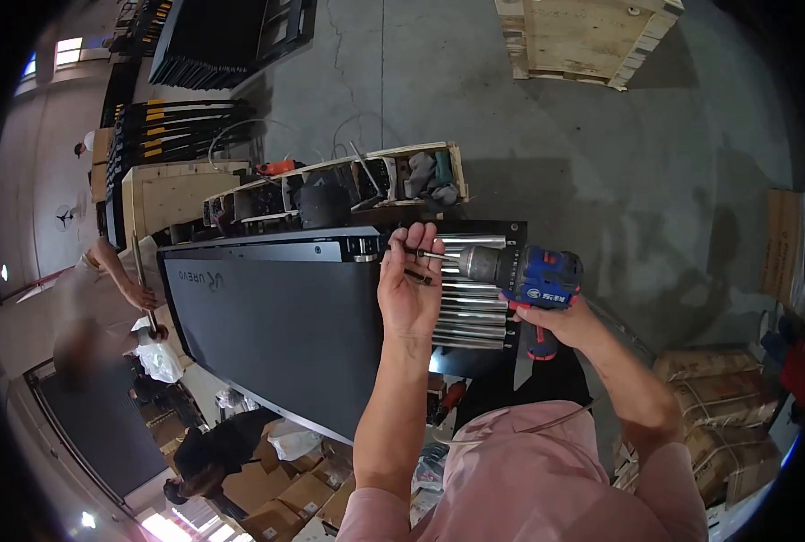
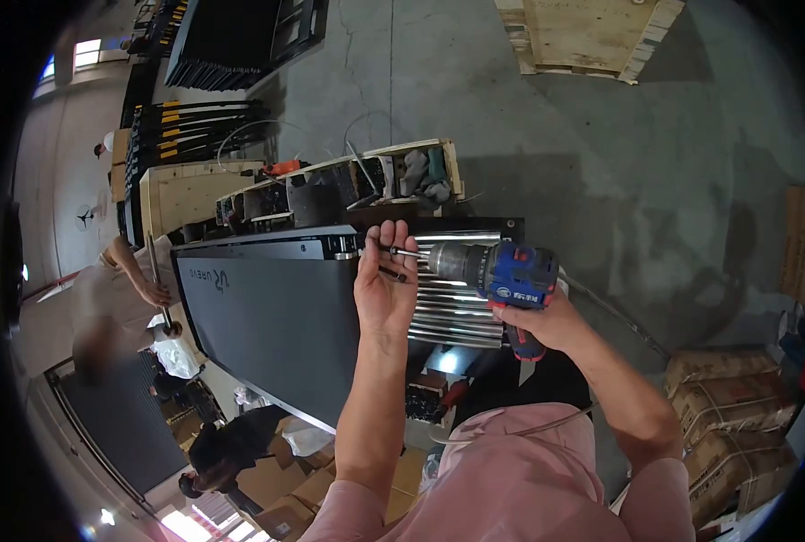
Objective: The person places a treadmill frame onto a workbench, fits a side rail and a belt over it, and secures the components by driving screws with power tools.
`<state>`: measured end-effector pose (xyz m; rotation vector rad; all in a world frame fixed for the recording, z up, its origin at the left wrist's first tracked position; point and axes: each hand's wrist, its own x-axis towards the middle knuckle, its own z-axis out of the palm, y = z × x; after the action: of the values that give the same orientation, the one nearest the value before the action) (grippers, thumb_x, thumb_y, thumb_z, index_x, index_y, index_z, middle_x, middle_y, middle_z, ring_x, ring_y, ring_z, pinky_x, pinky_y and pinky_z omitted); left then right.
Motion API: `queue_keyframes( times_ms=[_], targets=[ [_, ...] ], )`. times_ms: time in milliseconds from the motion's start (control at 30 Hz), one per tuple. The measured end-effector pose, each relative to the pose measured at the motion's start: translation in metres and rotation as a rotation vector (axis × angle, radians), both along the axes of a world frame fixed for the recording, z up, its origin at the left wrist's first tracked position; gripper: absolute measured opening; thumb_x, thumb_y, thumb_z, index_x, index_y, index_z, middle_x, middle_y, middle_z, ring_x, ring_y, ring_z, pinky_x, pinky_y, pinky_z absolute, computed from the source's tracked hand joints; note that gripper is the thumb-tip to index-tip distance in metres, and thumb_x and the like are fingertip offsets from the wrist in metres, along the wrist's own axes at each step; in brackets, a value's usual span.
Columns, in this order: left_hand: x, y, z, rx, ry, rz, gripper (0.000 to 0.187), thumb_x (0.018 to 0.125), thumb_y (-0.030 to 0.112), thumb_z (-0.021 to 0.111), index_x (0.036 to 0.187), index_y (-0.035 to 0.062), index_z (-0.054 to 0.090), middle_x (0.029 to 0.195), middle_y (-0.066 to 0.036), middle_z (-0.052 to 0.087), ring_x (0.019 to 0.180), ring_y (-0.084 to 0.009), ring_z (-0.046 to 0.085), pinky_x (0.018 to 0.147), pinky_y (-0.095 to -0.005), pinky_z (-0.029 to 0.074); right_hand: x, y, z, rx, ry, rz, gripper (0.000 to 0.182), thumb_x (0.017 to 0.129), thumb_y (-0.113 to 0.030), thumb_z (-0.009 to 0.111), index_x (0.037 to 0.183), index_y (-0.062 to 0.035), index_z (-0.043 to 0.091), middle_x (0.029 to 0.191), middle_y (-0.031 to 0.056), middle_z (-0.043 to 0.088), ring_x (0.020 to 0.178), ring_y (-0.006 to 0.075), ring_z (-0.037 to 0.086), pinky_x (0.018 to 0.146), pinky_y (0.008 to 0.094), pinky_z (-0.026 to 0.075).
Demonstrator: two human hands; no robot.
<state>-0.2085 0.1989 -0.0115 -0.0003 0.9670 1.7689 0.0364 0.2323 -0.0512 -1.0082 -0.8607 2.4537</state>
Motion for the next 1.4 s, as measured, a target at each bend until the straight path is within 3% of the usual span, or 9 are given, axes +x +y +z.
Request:
queue_keyframes(
  times_ms=[267,333,367,400,433,467,533,667,1400],
  targets=[
    [0.001,0.006,0.036,-0.25,0.115,-0.095,0.035,0.106,0.031,0.045,0.121,0.0012,0.056,0.125,-0.01,0.064,0.124,-0.0258,0.056,0.103,-0.0385,0.047,-0.012,0.009,0.012,-0.162,0.062,-0.048,0.03,0.086,-0.004,0.071,0.116,-0.0045,0.065,0.107,0.008,0.071,0.09,0.0147,0.067,0.081,0.0322,0.058],
    [-0.005,-0.011,0.056,-0.646,0.597,-0.637,0.032,0.103,0.03,0.051,0.114,0.001,0.059,0.115,-0.011,0.067,0.116,-0.025,0.06,0.101,-0.0401,0.046,-0.009,0.015,0.016,-0.06,0.046,0.005,0.033,0.086,-0.005,0.071,0.118,-0.0046,0.064,0.105,0.0078,0.071,0.09,0.0148,0.067,0.08,0.0324,0.058],
    [-0.01,-0.019,0.066,-0.649,0.6,-0.644,0.032,0.103,0.03,0.051,0.114,0.001,0.059,0.115,-0.011,0.067,0.116,-0.025,0.06,0.101,-0.0401,0.046,-0.009,0.019,0.018,-0.064,0.048,-0.001,0.033,0.086,-0.005,0.071,0.118,-0.0046,0.064,0.105,0.0078,0.071,0.09,0.0148,0.067,0.08,0.0324,0.058],
    [-0.016,-0.029,0.075,-0.601,1.261,-1.057,0.026,0.099,0.027,0.055,0.106,0.0023,0.06,0.102,-0.009,0.066,0.107,-0.024,0.062,0.101,-0.0397,0.045,-0.009,0.023,0.021,-0.051,0.035,0.005,0.034,0.086,-0.005,0.071,0.119,-0.0046,0.063,0.105,0.0078,0.071,0.091,0.015,0.067,0.08,0.0325,0.058],
    [-0.025,-0.034,0.082,-0.468,1.932,-1.445,0.021,0.096,0.025,0.058,0.098,0.0036,0.062,0.089,-0.007,0.065,0.098,-0.023,0.064,0.101,-0.0392,0.045,-0.009,0.025,0.023,-0.038,0.021,0.014,0.035,0.086,-0.005,0.071,0.12,-0.0046,0.063,0.104,0.0077,0.07,0.091,0.0153,0.067,0.08,0.0325,0.058],
    [-0.037,-0.032,0.084,-0.468,1.931,-1.447,0.021,0.096,0.025,0.058,0.098,0.0036,0.062,0.089,-0.007,0.065,0.098,-0.023,0.064,0.101,-0.0392,0.045,-0.009,0.026,0.024,-0.04,0.021,0.013,0.035,0.086,-0.005,0.071,0.12,-0.0046,0.063,0.104,0.0077,0.07,0.091,0.0153,0.067,0.08,0.0325,0.058],
    [-0.065,-0.02,0.084,0.261,2.286,-1.448,0.014,0.085,0.02,0.064,0.087,0.0066,0.059,0.075,-0.005,0.056,0.079,-0.0227,0.062,0.099,-0.0393,0.045,-0.011,0.027,0.025,-0.091,0.031,0.01,0.037,0.085,-0.005,0.072,0.121,-0.0043,0.062,0.105,0.0087,0.07,0.094,0.017,0.068,0.08,0.033,0.058],
    [-0.093,-0.015,0.077,0.564,2.201,-1.527,0.011,0.08,0.015,0.064,0.074,0.0093,0.057,0.07,-0.003,0.055,0.071,-0.0198,0.058,0.089,-0.0366,0.046,-0.015,0.024,0.018,-0.126,0.022,0.026,0.039,0.086,-0.005,0.072,0.123,-0.0038,0.06,0.108,0.0099,0.07,0.099,0.0188,0.068,0.081,0.0338,0.058],
    [-0.093,-0.018,0.059,0.583,2.17,-1.452,0.017,0.08,0.016,0.064,0.068,0.0108,0.053,0.059,0.0,0.049,0.062,-0.0171,0.055,0.072,-0.0308,0.044,-0.017,0.038,0.043,0.084,-0.176,0.112,0.038,0.078,-0.002,0.076,0.114,-0.0034,0.064,0.099,0.0053,0.071,0.082,0.0102,0.064,0.077,0.0278,0.054]
  ],
)
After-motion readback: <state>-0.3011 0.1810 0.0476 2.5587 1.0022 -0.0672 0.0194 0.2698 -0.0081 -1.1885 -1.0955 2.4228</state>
